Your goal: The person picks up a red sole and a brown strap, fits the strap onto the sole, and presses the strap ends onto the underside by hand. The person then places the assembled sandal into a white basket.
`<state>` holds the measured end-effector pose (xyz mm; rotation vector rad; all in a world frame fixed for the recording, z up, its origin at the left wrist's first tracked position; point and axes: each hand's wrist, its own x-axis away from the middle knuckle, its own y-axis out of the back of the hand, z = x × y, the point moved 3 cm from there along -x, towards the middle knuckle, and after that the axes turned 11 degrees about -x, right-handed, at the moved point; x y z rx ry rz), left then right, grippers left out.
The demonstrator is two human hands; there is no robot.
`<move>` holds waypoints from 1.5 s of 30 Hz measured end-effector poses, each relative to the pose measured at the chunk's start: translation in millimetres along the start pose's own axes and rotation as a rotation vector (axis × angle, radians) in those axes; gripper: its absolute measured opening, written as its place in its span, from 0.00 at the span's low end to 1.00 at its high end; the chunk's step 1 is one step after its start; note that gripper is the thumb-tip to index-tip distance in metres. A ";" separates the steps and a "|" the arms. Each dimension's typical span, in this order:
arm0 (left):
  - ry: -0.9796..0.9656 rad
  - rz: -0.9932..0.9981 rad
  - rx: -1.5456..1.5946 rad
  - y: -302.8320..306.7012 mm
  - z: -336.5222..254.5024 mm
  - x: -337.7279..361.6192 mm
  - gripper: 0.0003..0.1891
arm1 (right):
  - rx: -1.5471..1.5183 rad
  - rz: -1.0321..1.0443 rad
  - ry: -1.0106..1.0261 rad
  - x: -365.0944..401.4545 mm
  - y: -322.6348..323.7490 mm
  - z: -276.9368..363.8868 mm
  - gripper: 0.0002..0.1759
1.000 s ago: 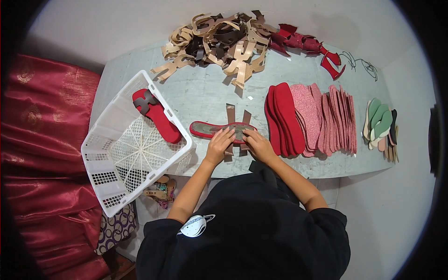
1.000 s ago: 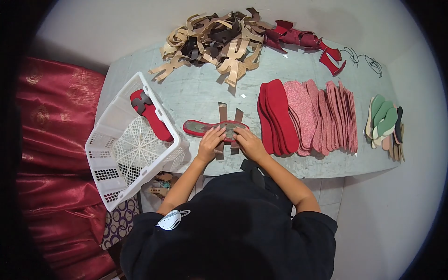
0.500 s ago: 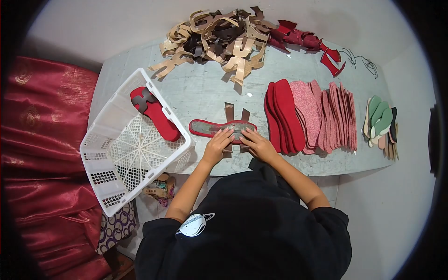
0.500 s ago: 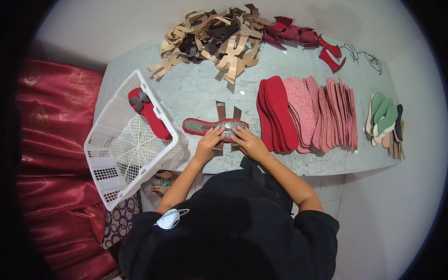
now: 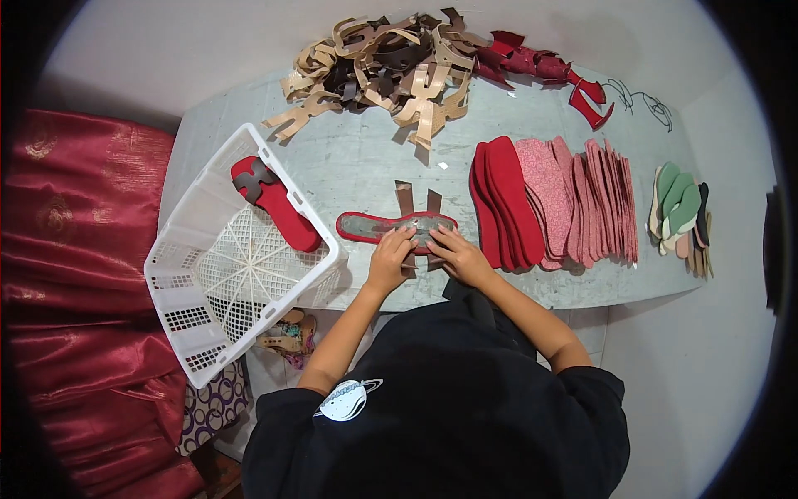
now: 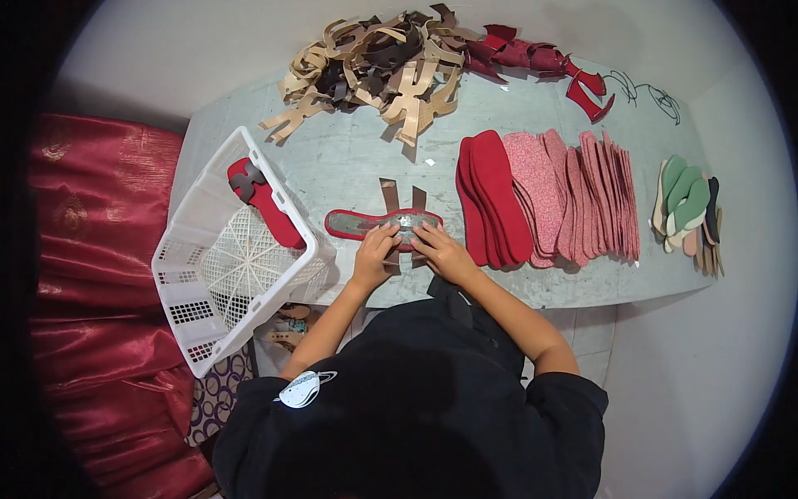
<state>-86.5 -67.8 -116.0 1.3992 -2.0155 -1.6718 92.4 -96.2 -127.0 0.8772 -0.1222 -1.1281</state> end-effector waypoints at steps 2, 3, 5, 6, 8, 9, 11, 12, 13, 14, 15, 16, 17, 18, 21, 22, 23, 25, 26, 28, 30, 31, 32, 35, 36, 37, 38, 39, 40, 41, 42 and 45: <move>0.019 0.003 0.001 -1.2 0.2 0.2 0.24 | 0.005 -0.008 0.003 0.6 -1.4 -0.8 0.28; 0.017 -0.010 0.022 -1.2 0.9 0.1 0.23 | 0.010 -0.014 0.007 0.6 -1.3 -0.5 0.27; 0.016 -0.023 0.043 -0.7 3.7 0.3 0.22 | 0.014 -0.019 0.012 0.5 -1.7 0.1 0.27; 0.017 -0.007 0.077 0.0 6.2 0.4 0.21 | 0.024 -0.024 0.013 0.2 -1.4 1.1 0.26; 0.018 0.008 0.109 0.4 9.8 -0.4 0.20 | 0.033 -0.029 0.015 -0.4 -2.0 1.2 0.25; 0.020 0.021 0.133 1.7 10.2 -1.6 0.20 | 0.057 -0.036 0.020 -0.3 -3.1 0.9 0.24; 0.021 0.034 0.157 4.2 8.8 -3.1 0.19 | 0.081 -0.042 0.026 0.8 -4.4 -0.1 0.24; 0.031 0.038 0.164 4.3 8.9 -3.3 0.20 | 0.087 -0.045 0.031 0.7 -4.2 -0.1 0.23; 0.040 0.043 0.170 4.5 9.2 -3.7 0.20 | 0.092 -0.049 0.036 0.5 -4.1 0.0 0.23; 0.039 0.043 0.170 4.5 10.0 -3.6 0.20 | 0.092 -0.051 0.035 0.3 -4.3 0.0 0.23; 0.043 0.052 0.193 3.9 11.6 -3.5 0.20 | 0.099 -0.047 0.035 0.3 -4.7 -0.1 0.22; 0.048 0.061 0.216 3.5 13.2 -3.3 0.21 | 0.106 -0.044 0.035 0.4 -4.9 -0.2 0.22; 0.047 0.062 0.216 3.8 14.6 -2.3 0.21 | 0.106 -0.045 0.034 0.9 -4.9 -0.3 0.22; 0.038 0.090 0.210 5.3 14.7 -2.2 0.22 | 0.108 -0.048 0.034 1.3 -4.9 0.0 0.22; 0.022 0.150 0.216 10.8 15.8 -4.1 0.25 | 0.131 -0.056 0.045 1.2 -5.2 0.1 0.22; 0.016 0.183 0.231 12.6 15.6 -4.7 0.27 | 0.152 -0.060 0.054 1.5 -5.7 0.1 0.22; 0.016 0.184 0.230 15.9 15.4 -4.7 0.27 | 0.152 -0.061 0.055 1.9 -6.1 -0.1 0.22; -0.046 0.194 0.233 27.8 9.1 -9.3 0.37 | 0.154 -0.064 0.054 1.6 -5.6 -0.1 0.22; -0.047 0.195 0.234 31.2 8.3 -10.6 0.37 | 0.155 -0.065 0.053 2.1 -5.4 0.2 0.22; -0.083 0.139 0.268 37.2 7.8 -14.0 0.42 | 0.141 -0.066 0.061 1.9 -4.9 -0.1 0.22; -0.111 0.087 0.312 37.8 12.6 -23.0 0.41 | 0.144 -0.070 0.060 1.6 -5.3 -0.4 0.22; -0.137 0.035 0.357 37.7 14.9 -29.2 0.39 | 0.145 -0.071 0.058 2.0 -5.2 -0.5 0.22; -0.139 0.034 0.359 32.6 18.2 -34.8 0.39 | 0.148 -0.072 0.056 2.1 -5.4 -0.7 0.22; 0.039 -0.166 0.289 19.9 19.4 -57.2 0.22 | 0.150 -0.079 0.066 2.5 -6.1 -2.4 0.22; 0.036 -0.169 0.289 16.1 14.9 -66.7 0.22 | 0.154 -0.082 0.069 2.3 -6.6 -2.6 0.21; 0.085 -0.165 0.214 12.2 13.9 -76.1 0.18 | 0.157 -0.084 0.074 2.0 -6.6 -2.2 0.21; 0.134 -0.161 0.138 10.3 14.2 -84.5 0.15 | 0.160 -0.086 0.078 2.2 -6.2 -1.8 0.21; 0.145 -0.128 0.158 -2.5 22.3 -86.0 0.17 | 0.158 -0.080 0.070 2.1 -5.5 -1.2 0.21; 0.141 -0.132 0.155 -7.2 23.7 -88.2 0.17 | 0.157 -0.075 0.062 1.5 -5.0 -1.0 0.21; 0.190 -0.080 0.130 -13.9 26.1 -90.1 0.19 | 0.160 -0.078 0.066 1.0 -4.4 -0.5 0.21; 0.239 -0.027 0.105 -21.5 30.1 -90.8 0.21 | 0.162 -0.076 0.065 0.9 -4.0 0.0 0.21; 0.295 0.024 0.125 -37.2 39.6 -89.3 0.22 | 0.165 -0.072 0.061 0.7 -2.4 1.2 0.20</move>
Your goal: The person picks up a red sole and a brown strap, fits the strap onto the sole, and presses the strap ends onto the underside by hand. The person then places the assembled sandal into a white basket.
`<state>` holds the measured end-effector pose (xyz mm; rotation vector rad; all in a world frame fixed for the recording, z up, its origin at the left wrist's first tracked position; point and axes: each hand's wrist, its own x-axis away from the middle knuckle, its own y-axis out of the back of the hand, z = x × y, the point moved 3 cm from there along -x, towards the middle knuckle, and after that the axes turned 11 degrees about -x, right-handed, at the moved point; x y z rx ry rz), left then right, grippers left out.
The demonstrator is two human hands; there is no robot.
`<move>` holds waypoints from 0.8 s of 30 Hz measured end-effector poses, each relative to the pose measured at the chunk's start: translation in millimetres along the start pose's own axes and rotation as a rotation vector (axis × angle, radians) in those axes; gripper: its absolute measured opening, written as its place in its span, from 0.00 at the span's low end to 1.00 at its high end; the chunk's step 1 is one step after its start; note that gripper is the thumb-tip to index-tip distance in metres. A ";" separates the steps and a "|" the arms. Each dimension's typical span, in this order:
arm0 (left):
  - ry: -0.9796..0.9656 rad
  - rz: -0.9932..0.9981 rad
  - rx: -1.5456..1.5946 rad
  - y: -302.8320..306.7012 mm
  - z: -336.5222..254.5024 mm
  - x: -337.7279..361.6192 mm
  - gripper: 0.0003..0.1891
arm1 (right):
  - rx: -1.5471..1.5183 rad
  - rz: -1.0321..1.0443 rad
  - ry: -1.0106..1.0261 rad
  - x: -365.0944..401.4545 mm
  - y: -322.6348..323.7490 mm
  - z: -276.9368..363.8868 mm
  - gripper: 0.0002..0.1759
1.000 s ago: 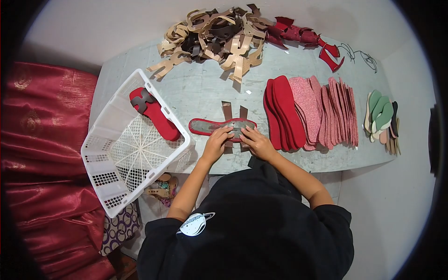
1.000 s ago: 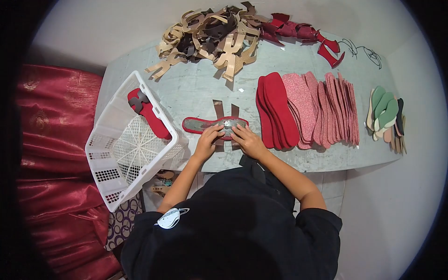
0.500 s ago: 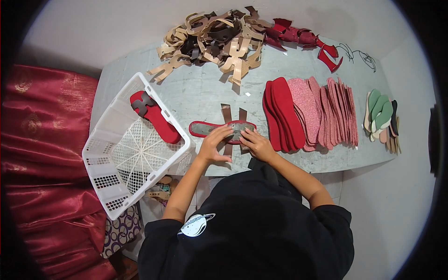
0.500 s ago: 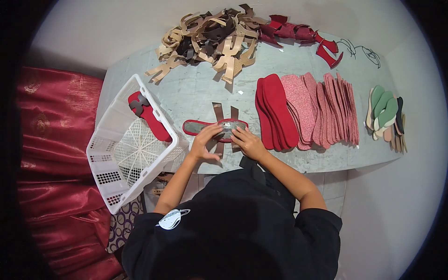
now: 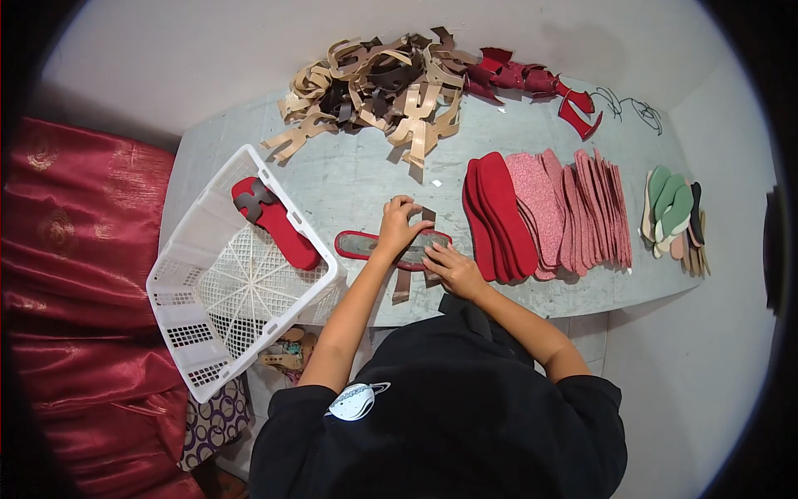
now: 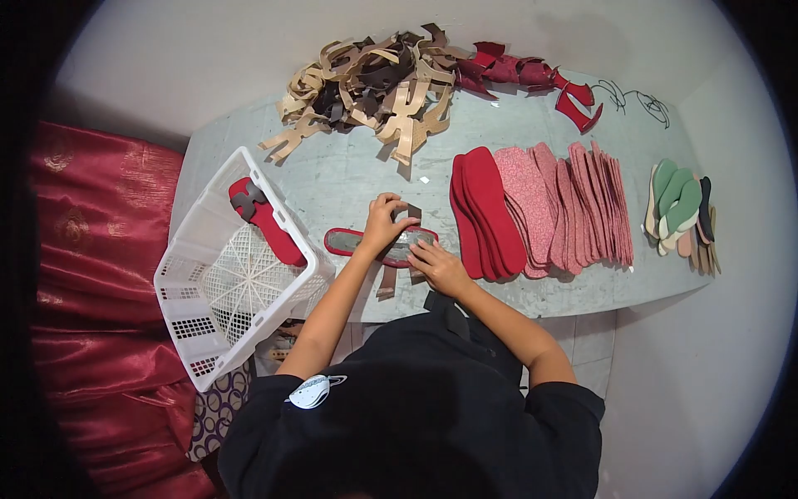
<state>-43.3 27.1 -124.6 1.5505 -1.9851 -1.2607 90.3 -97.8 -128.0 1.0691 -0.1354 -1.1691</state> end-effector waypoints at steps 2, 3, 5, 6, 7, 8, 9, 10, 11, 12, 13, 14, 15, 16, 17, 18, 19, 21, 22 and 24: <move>0.063 0.019 0.013 -6.7 8.0 -0.3 0.20 | -0.002 0.004 -0.005 -1.0 0.0 0.0 0.20; 0.063 0.020 0.015 -6.8 7.4 -0.9 0.20 | -0.009 0.004 -0.007 -1.2 0.2 0.2 0.20; 0.091 0.013 -0.006 -8.4 5.8 -0.4 0.17 | -0.017 0.008 -0.013 -1.0 0.2 -0.1 0.20; 0.093 0.016 -0.003 -8.9 3.3 0.1 0.17 | -0.026 0.006 -0.015 -1.5 -0.1 -0.3 0.20; 0.106 -0.007 0.010 -9.3 0.5 0.3 0.15 | -0.034 0.006 -0.018 -1.1 0.1 -0.2 0.20; 0.118 -0.032 0.023 -9.0 -1.6 -0.4 0.14 | -0.033 0.010 -0.021 -0.9 0.0 0.1 0.20; 0.120 -0.029 0.028 -11.3 0.1 -1.1 0.14 | -0.037 0.010 -0.024 -1.0 -0.1 0.3 0.21; 0.091 -0.081 0.073 -11.5 1.9 -2.0 0.12 | -0.042 0.011 -0.026 -1.2 0.1 0.1 0.21; 0.064 -0.132 0.119 -12.1 3.3 -1.7 0.11 | -0.042 0.016 -0.030 -1.4 0.2 -0.6 0.21; 0.070 -0.128 0.122 -9.1 -0.1 -1.5 0.11 | -0.046 0.026 -0.034 -1.2 -0.6 -1.7 0.23; 0.133 -0.092 0.133 -6.6 -1.4 -1.2 0.11 | -0.050 0.035 -0.038 -0.9 -1.9 -2.1 0.25; 0.196 -0.057 0.142 -3.9 -2.7 -1.4 0.11 | -0.053 0.039 -0.042 -0.4 -3.0 -2.0 0.25; 0.199 -0.053 0.145 -4.8 -1.5 -1.3 0.11 | -0.059 0.041 -0.050 -0.8 -2.9 -2.0 0.25; 0.187 -0.072 0.168 -5.2 -0.6 -1.6 0.11 | -0.064 0.044 -0.057 -1.3 -2.7 -2.3 0.25; 0.176 -0.090 0.191 -5.9 0.2 -1.0 0.11 | -0.065 0.050 -0.060 -1.3 -2.7 -2.2 0.25; 0.182 -0.086 0.194 -5.4 -0.2 -0.6 0.11 | -0.059 0.051 -0.062 -2.3 -1.7 -0.7 0.23; 0.154 -0.109 0.205 -4.1 -1.6 -0.5 0.10 | -0.053 0.051 -0.063 -3.0 -1.1 0.5 0.22; 0.130 -0.128 0.220 -1.7 -4.1 0.8 0.09 | -0.059 0.057 -0.071 -3.3 -1.2 0.9 0.22; 0.092 -0.146 0.189 0.3 -6.1 1.6 0.08 | -0.062 0.058 -0.074 -3.6 -1.1 0.9 0.22; 0.058 -0.161 0.160 1.6 -6.8 4.7 0.06 | -0.062 0.076 -0.085 -4.1 -0.9 1.6 0.22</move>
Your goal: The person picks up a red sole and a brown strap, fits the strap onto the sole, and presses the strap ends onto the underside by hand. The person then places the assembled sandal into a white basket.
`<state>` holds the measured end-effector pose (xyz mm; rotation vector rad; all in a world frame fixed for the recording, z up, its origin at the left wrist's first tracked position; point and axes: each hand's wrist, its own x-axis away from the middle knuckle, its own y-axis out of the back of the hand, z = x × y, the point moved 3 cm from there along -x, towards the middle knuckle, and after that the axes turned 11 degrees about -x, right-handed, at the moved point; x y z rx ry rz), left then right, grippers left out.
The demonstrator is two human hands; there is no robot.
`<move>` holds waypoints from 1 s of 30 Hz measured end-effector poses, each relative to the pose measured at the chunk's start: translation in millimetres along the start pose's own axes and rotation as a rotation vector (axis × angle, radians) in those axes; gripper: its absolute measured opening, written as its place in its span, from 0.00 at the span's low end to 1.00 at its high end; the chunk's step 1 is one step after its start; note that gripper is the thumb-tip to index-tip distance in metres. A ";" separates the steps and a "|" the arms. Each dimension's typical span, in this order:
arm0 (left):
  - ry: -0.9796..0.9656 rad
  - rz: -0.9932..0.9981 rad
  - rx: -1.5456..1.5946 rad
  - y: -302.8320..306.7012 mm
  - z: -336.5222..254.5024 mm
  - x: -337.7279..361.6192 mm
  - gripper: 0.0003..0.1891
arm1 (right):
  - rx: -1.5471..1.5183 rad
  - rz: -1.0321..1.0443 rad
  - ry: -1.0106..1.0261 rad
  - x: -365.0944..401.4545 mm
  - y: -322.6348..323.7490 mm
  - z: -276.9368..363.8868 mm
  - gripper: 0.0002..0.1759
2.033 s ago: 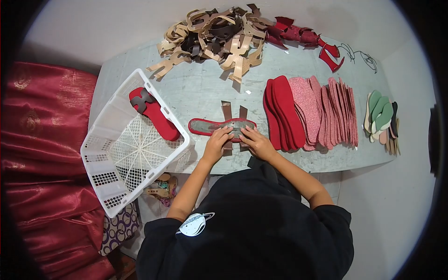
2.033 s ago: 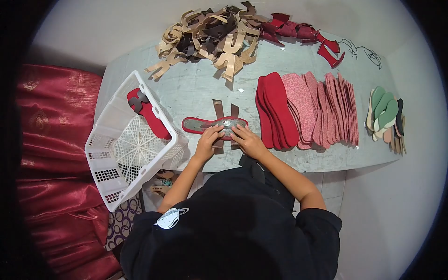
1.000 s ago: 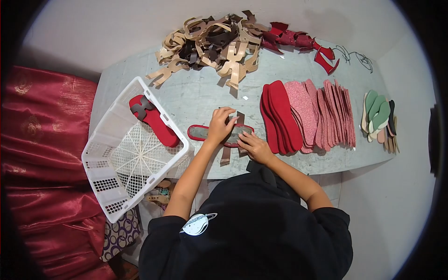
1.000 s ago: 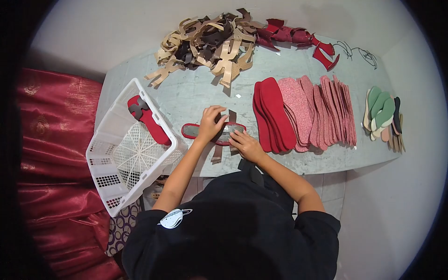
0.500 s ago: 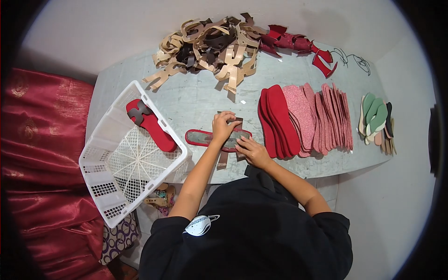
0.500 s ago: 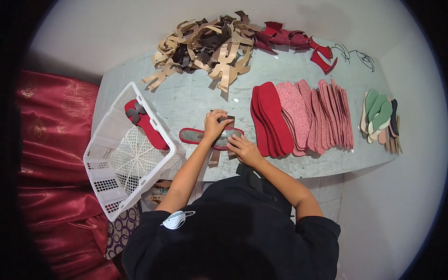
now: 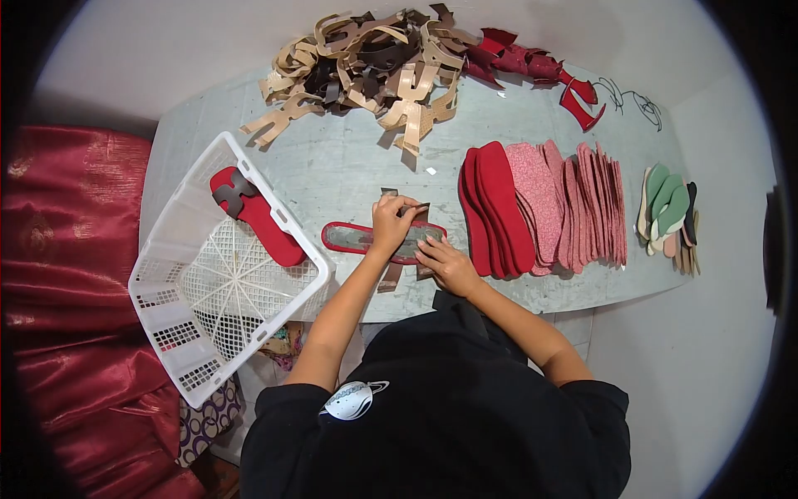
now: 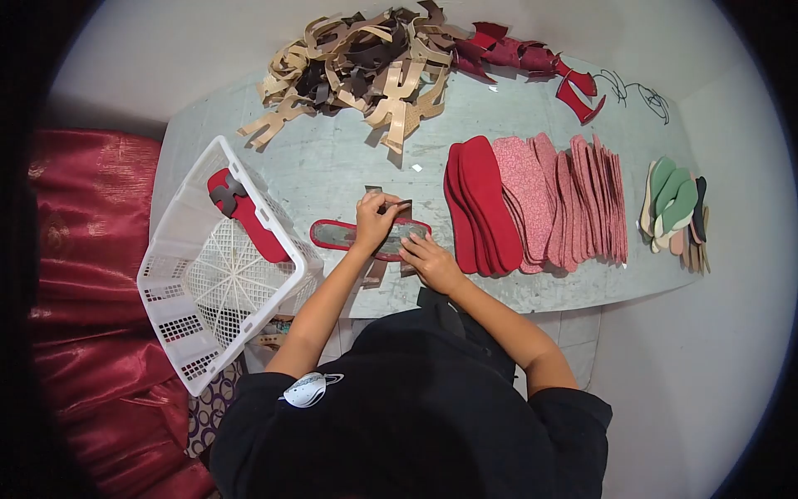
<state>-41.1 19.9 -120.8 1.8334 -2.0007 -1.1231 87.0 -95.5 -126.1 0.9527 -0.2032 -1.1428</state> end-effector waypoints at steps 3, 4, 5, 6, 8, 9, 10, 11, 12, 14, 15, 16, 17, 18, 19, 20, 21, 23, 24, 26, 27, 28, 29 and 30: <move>-0.065 -0.010 -0.035 1.2 0.1 4.7 0.04 | 0.010 0.019 -0.008 -0.2 -1.4 0.8 0.22; -0.069 0.006 -0.009 1.5 -0.5 6.1 0.04 | 0.018 0.021 -0.008 -0.1 -1.7 0.6 0.22; -0.072 0.021 0.017 1.6 -1.1 7.3 0.05 | 0.018 0.022 -0.009 0.3 -1.9 0.4 0.22; -0.073 0.022 0.017 1.5 -0.6 8.3 0.05 | 0.020 0.021 -0.005 0.3 -1.9 0.3 0.22; -0.083 0.029 0.046 1.6 0.3 9.3 0.04 | 0.022 0.015 -0.002 0.4 -2.2 0.5 0.22; -0.087 0.031 0.045 1.6 1.0 9.5 0.04 | 0.017 0.015 -0.003 0.7 -1.9 0.6 0.22; -0.100 0.038 0.043 1.5 1.3 9.4 0.04 | 0.013 0.014 -0.004 0.7 -1.3 0.8 0.22; -0.114 0.044 0.041 1.4 1.4 9.0 0.04 | 0.013 0.010 -0.002 0.6 -0.9 0.5 0.22; -0.119 0.043 0.038 1.1 2.4 8.8 0.04 | 0.010 0.011 0.004 0.5 -1.2 -0.2 0.22; -0.100 0.093 0.075 -0.8 5.4 8.2 0.03 | 0.006 0.007 0.013 0.7 -1.0 -1.4 0.22; -0.105 0.093 0.071 0.8 3.1 7.6 0.03 | -0.017 0.006 0.005 0.7 -0.5 -1.7 0.22; -0.147 0.099 0.067 1.9 -0.8 8.1 0.04 | -0.041 0.007 -0.003 0.6 -0.6 -1.7 0.22; -0.189 0.106 0.064 3.5 -4.0 8.5 0.04 | -0.044 0.002 0.000 0.4 -0.9 -1.4 0.22; -0.192 0.108 0.060 2.6 -1.3 9.4 0.04 | -0.052 0.012 -0.013 0.3 -1.5 -1.4 0.21; -0.142 0.156 0.118 -0.1 2.6 9.2 0.04 | -0.058 0.021 -0.028 0.3 -1.8 -1.2 0.20; -0.094 0.203 0.178 -3.6 5.8 8.9 0.04 | -0.057 0.016 -0.029 0.5 -1.4 -1.3 0.20; -0.099 0.204 0.179 -3.9 4.3 8.4 0.04 | -0.074 0.033 -0.027 0.7 -1.8 -2.0 0.20; -0.016 0.279 0.274 -6.0 4.2 9.4 0.03 | -0.091 0.050 -0.024 1.9 -1.9 -3.3 0.19; -0.017 0.278 0.272 -5.3 3.3 9.4 0.03 | -0.106 0.058 -0.026 2.3 -1.5 -3.5 0.19; -0.029 0.278 0.273 -3.7 1.5 10.0 0.04 | -0.123 0.068 -0.027 2.2 -2.1 -3.5 0.18; -0.029 0.279 0.273 -2.8 1.4 11.0 0.04 | -0.124 0.060 -0.026 2.0 -2.4 -3.5 0.18; -0.034 0.264 0.232 -1.9 1.1 11.8 0.04 | -0.124 0.052 -0.026 2.3 -2.3 -3.6 0.18; -0.039 0.248 0.192 -1.4 0.5 12.1 0.04 | -0.123 0.052 -0.026 2.3 -2.5 -3.7 0.18; -0.040 0.248 0.193 -1.9 0.8 12.6 0.04 | -0.122 0.044 -0.031 2.0 -3.5 -3.8 0.18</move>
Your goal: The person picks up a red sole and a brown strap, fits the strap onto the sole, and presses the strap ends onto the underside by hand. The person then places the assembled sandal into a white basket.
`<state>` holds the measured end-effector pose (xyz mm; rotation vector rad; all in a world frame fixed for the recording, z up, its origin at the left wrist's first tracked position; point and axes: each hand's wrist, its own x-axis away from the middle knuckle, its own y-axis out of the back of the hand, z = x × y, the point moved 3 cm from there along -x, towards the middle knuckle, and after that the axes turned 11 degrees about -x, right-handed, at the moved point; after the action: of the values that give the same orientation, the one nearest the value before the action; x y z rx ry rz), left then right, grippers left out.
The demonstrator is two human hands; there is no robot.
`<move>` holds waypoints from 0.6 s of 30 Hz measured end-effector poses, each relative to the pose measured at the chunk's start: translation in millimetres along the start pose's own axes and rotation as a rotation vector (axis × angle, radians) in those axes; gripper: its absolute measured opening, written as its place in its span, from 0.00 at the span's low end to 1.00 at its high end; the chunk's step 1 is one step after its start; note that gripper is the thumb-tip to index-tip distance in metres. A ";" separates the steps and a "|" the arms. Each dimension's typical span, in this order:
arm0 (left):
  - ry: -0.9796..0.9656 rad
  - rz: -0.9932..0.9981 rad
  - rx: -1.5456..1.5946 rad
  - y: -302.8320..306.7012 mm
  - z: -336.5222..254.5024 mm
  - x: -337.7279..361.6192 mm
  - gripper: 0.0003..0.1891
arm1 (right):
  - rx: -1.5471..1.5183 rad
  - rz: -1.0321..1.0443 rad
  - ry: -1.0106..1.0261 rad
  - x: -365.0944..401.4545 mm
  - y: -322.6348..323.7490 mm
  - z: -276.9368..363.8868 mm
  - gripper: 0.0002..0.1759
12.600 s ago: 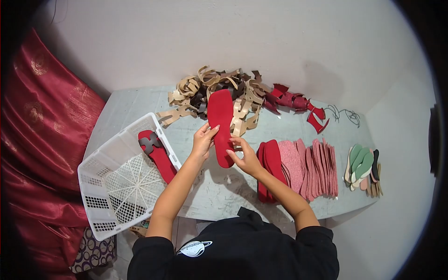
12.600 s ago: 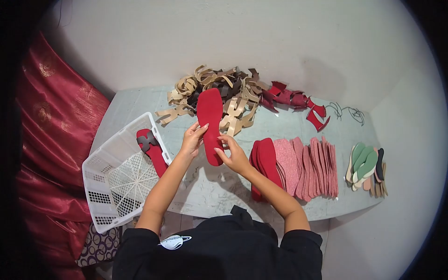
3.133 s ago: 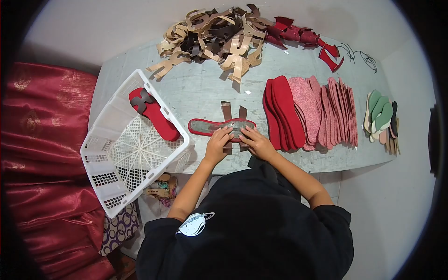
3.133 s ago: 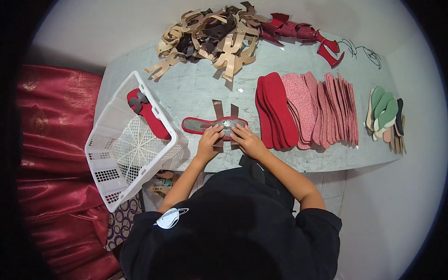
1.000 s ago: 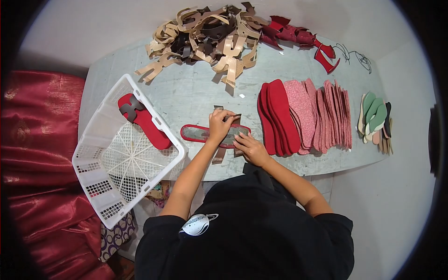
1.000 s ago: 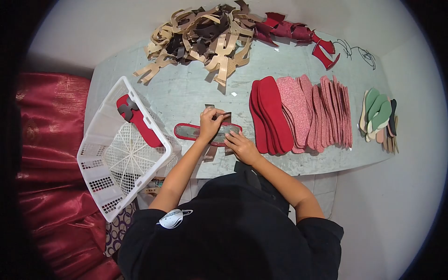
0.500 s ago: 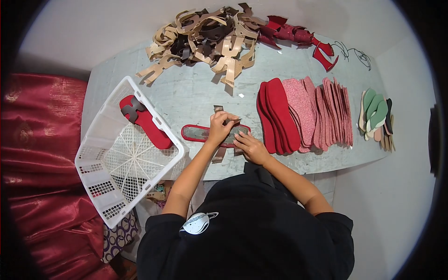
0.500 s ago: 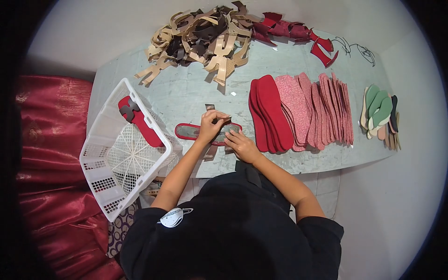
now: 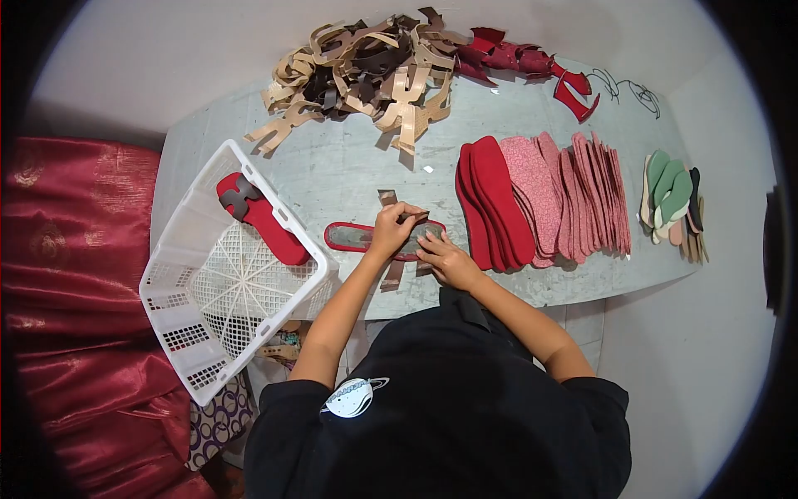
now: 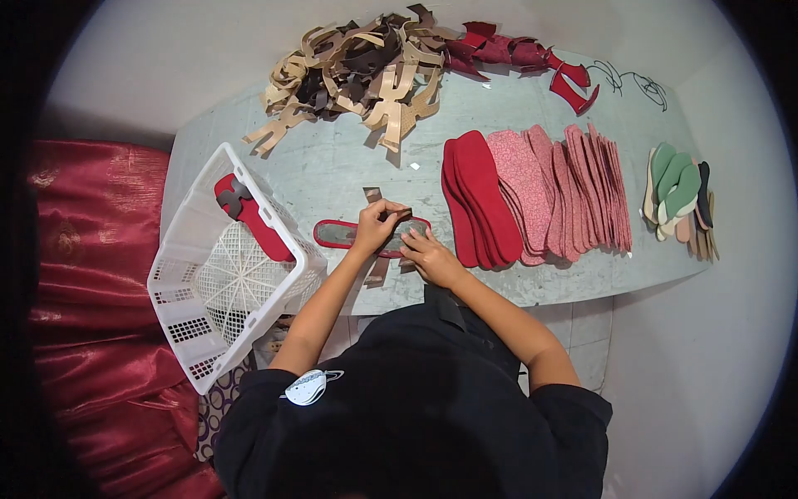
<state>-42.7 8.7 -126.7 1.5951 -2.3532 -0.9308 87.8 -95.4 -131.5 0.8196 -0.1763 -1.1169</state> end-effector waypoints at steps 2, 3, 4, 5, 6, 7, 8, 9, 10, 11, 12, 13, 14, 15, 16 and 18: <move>0.027 -0.006 0.051 -0.1 1.9 0.3 0.04 | 0.000 -0.008 -0.002 -0.2 -1.2 -0.3 0.18; 0.026 -0.007 0.050 -1.0 3.4 0.7 0.04 | 0.002 -0.005 -0.010 -0.4 -0.5 0.4 0.18; 0.047 0.001 0.082 -2.4 5.4 1.0 0.03 | 0.004 -0.001 -0.017 -0.6 0.3 0.9 0.18; 0.069 0.007 0.113 -3.6 7.5 1.5 0.03 | 0.004 -0.001 -0.016 -0.9 1.4 1.6 0.18; 0.070 0.004 0.112 -0.8 3.2 1.1 0.03 | 0.015 -0.003 -0.011 -1.1 1.9 1.9 0.18; 0.077 0.034 0.115 1.6 -0.7 1.1 0.04 | 0.026 -0.006 -0.007 -1.7 1.7 2.4 0.18; 0.085 0.064 0.119 3.6 -4.9 1.2 0.04 | 0.024 -0.006 -0.005 -2.2 1.0 3.3 0.18; 0.084 0.065 0.118 3.9 -4.0 3.2 0.04 | 0.034 -0.017 -0.004 -2.3 0.9 3.6 0.18; 0.051 0.060 0.088 4.1 -4.3 6.2 0.04 | 0.044 -0.029 -0.006 -2.0 1.3 3.6 0.18; 0.019 0.056 0.059 3.6 -4.8 8.9 0.05 | 0.044 -0.032 -0.009 -1.5 1.4 3.5 0.18; 0.018 0.060 0.058 4.3 -7.7 9.8 0.05 | 0.055 -0.042 0.002 -1.5 0.9 3.4 0.18; 0.005 0.044 0.027 6.1 -10.7 10.5 0.05 | 0.065 -0.052 0.013 -1.6 0.3 3.5 0.17; -0.007 0.027 -0.004 8.0 -13.5 10.7 0.05 | 0.064 -0.053 0.013 -1.5 -0.2 3.2 0.17; -0.005 0.027 -0.005 7.8 -12.4 11.6 0.05 | 0.064 -0.067 0.013 -1.5 0.6 3.3 0.19; -0.017 0.027 -0.028 7.5 -11.8 12.3 0.06 | 0.063 -0.080 0.013 -1.6 1.4 3.4 0.20; -0.026 0.026 -0.050 7.0 -11.0 14.4 0.06 | 0.066 -0.080 0.017 -1.6 1.8 3.6 0.20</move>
<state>-49.4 -6.7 -117.1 1.5393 -2.3425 -1.0025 86.5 -95.5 -127.4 0.9010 -0.1679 -1.1838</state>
